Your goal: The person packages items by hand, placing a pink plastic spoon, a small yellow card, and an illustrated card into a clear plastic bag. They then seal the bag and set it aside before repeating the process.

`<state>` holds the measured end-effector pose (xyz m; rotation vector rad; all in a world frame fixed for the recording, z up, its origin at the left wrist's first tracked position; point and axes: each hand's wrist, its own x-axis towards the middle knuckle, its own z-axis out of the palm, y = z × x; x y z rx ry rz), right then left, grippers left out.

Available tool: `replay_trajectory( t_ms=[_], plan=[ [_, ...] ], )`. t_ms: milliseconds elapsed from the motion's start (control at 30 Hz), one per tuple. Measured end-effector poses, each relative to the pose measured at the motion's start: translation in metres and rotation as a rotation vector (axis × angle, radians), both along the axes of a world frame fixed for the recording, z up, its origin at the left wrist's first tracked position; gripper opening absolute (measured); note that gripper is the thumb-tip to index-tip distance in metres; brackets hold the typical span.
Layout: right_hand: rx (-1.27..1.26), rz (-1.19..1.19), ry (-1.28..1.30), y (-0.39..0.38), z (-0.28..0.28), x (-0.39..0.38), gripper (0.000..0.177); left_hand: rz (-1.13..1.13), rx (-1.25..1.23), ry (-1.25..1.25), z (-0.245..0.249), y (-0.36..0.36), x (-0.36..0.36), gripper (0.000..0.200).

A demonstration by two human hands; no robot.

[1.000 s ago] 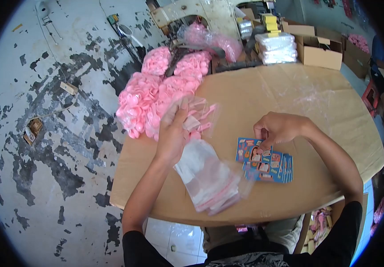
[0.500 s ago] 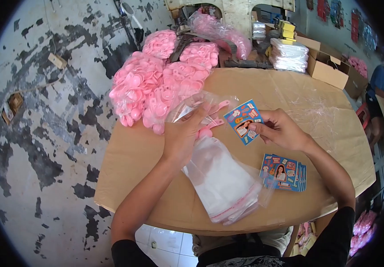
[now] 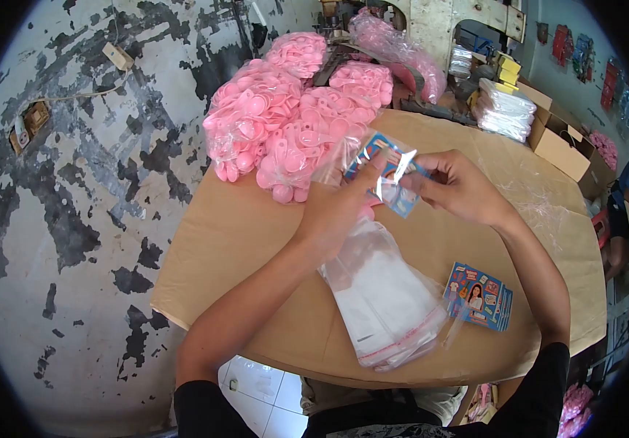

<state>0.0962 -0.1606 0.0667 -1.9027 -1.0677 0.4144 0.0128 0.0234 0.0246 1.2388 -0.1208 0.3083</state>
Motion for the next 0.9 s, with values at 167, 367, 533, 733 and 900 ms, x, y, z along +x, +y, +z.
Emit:
replay_trajectory(
  t_ms=[167, 367, 533, 733, 900],
  plan=[
    [0.177, -0.013, 0.037, 0.016, -0.013, -0.001, 0.016, 0.018, -0.122, -0.120, -0.001, 0.005, 0.008, 0.028],
    [0.224, 0.014, 0.032, 0.015, -0.029, 0.002, 0.017, 0.011, 0.051, -0.088, -0.014, -0.006, 0.006, 0.027],
    [0.384, -0.010, 0.064, 0.016, -0.037, 0.009, 0.020, -0.110, -0.241, -0.174, -0.003, -0.003, 0.003, 0.034],
    [0.397, 0.063, 0.105, 0.013, -0.031, 0.009, 0.024, -0.175, -0.091, -0.220, -0.010, 0.000, 0.005, 0.043],
    [0.281, 0.109, 0.018, 0.010, -0.038, 0.010, 0.026, -0.119, 0.062, -0.332, -0.009, -0.012, -0.007, 0.054]
  ],
)
